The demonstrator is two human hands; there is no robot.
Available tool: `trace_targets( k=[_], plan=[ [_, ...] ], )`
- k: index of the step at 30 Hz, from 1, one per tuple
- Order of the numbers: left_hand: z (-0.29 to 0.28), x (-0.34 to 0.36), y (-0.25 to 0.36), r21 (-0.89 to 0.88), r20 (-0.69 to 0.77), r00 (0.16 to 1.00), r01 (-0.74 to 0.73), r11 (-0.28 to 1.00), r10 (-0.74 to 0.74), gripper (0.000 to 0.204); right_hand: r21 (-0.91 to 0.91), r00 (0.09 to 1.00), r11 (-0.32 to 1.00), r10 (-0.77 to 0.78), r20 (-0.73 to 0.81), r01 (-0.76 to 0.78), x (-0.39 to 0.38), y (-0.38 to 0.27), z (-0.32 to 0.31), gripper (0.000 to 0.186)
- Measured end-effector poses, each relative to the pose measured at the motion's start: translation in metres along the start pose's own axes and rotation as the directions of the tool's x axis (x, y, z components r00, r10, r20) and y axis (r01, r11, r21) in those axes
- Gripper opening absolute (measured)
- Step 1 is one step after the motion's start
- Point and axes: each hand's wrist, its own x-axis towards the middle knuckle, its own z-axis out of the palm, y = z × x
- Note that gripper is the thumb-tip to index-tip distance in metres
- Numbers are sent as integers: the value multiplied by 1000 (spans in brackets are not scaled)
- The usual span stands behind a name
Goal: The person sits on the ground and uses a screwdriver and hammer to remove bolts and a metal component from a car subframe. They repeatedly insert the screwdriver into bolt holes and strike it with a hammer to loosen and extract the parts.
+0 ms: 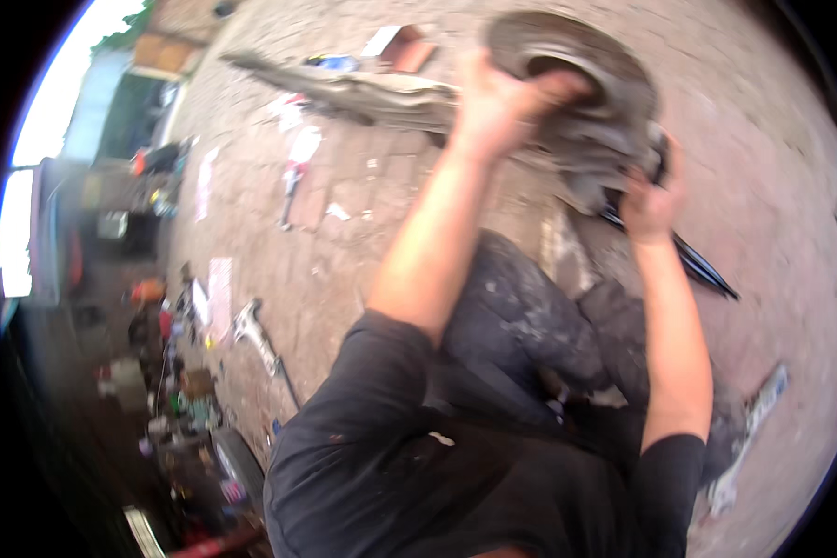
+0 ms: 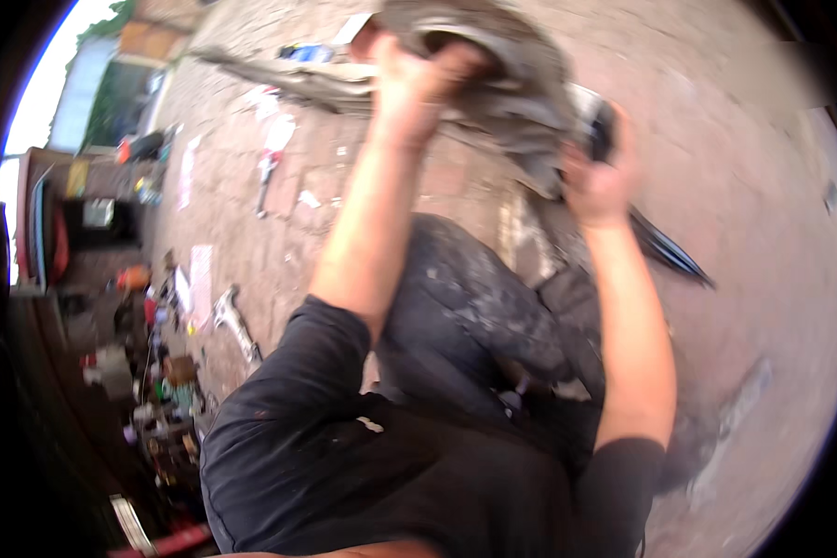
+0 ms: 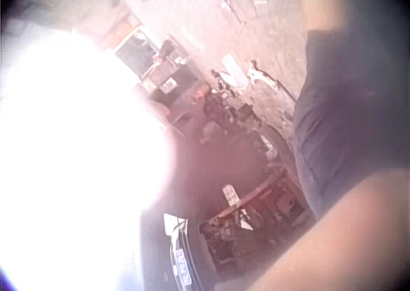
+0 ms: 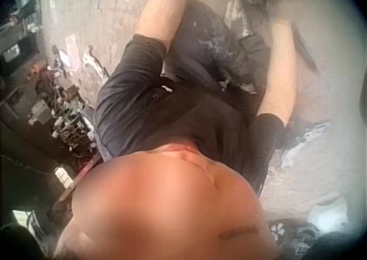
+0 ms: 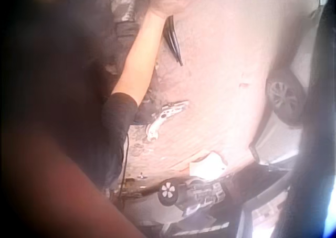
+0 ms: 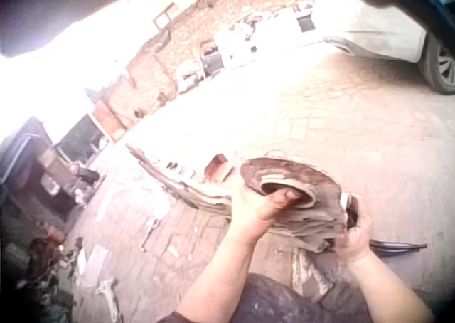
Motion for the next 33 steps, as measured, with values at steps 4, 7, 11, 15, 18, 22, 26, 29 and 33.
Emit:
trace_targets(
  k=[4, 7, 11, 15, 18, 22, 26, 29, 33],
  plan=[
    [15, 3, 7, -163, 11, 997, -79, 983, 82, 37, 183, 996, 981, 75, -51, -65, 3, 6, -6, 82],
    [16, 2, 10, -233, 35, 993, -100, 967, 111, 39, 229, 993, 968, 114, -41, -102, 0, 25, -10, 88],
    [21, 9, 5, -301, 68, 994, -65, 952, 89, 35, 298, 982, 942, 180, -65, -153, 3, 42, -10, 92],
    [33, 21, 3, -371, 1, 999, -42, 928, 46, 34, 245, 980, 951, 198, -11, -189, 20, 43, -18, 87],
    [31, 21, -4, -345, -19, 996, -83, 935, 82, 40, 325, 974, 924, 224, -38, -200, 16, 51, -17, 81],
    [22, 19, -7, -299, -64, 997, -64, 952, 47, 46, 438, 979, 880, 204, -1, -183, 2, 82, -23, 69],
    [4, 12, -9, -192, 5, 1000, -7, 981, 9, 52, -211, 985, 963, -172, 12, 170, -15, 160, -48, 51],
    [-44, 0, -41, 403, 5, 962, -251, 880, 272, 73, -373, 951, 881, -309, 11, 291, -26, 175, -55, 42],
    [-177, 9, -55, 573, -428, 763, -187, 798, 485, 68, -492, 893, 774, -450, 14, 398, -30, 190, -74, 34]
  ],
)
